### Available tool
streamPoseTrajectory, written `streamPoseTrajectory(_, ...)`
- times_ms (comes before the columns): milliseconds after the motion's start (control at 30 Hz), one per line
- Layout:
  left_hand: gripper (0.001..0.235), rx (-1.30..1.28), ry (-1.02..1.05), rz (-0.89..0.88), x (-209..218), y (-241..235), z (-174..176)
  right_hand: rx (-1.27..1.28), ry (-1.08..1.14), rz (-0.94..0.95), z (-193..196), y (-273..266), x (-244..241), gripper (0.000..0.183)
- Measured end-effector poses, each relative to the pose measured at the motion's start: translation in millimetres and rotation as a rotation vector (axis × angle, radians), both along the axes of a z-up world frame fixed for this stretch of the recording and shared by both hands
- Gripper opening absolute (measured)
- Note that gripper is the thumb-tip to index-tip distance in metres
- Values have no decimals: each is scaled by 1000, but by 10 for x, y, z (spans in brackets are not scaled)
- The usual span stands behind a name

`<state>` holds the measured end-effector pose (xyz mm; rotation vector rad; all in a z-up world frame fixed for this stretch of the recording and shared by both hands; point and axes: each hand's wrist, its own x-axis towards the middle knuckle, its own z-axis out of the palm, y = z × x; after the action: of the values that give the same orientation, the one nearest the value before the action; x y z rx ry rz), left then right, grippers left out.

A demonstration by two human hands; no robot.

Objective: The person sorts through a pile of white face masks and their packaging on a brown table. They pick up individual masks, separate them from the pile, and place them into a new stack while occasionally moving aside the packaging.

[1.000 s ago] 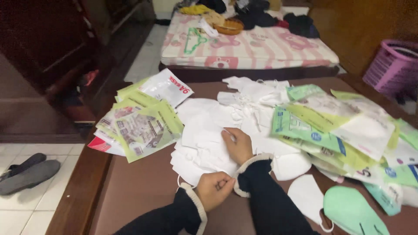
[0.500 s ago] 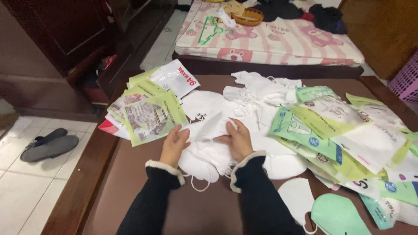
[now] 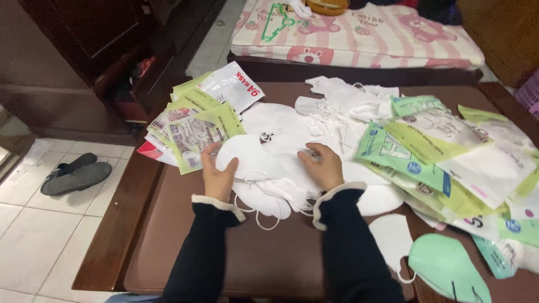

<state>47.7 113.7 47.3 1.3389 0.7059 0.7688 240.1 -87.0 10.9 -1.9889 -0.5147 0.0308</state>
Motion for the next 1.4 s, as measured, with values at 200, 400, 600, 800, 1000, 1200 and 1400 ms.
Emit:
streamPoseTrajectory(200,14,123,-48,50,15,296,-437,-582,25,89,298,27,-258,66)
streamPoseTrajectory(400,22,237,-43,-40,-2,225,-325,-278,-94,-32,-25,-30,-80,19)
streamPoseTrajectory(600,24,357,-23,-171,157,171,-278,736,409,-67,191,-132,-210,24)
streamPoseTrajectory(800,43,-134,26,-456,147,-76,-152,545,510,119,192,79,-565,28)
streamPoseTrajectory(1000,20,6,96,-411,169,127,-424,303,462,114,91,44,-465,29)
streamPoseTrajectory(1200,65,-2,-123,-251,-50,152,-54,-481,84,11,154,53,-418,65)
streamPoseTrajectory(1400,23,129,-19,-169,26,189,-251,-307,45,-102,-188,32,-227,59)
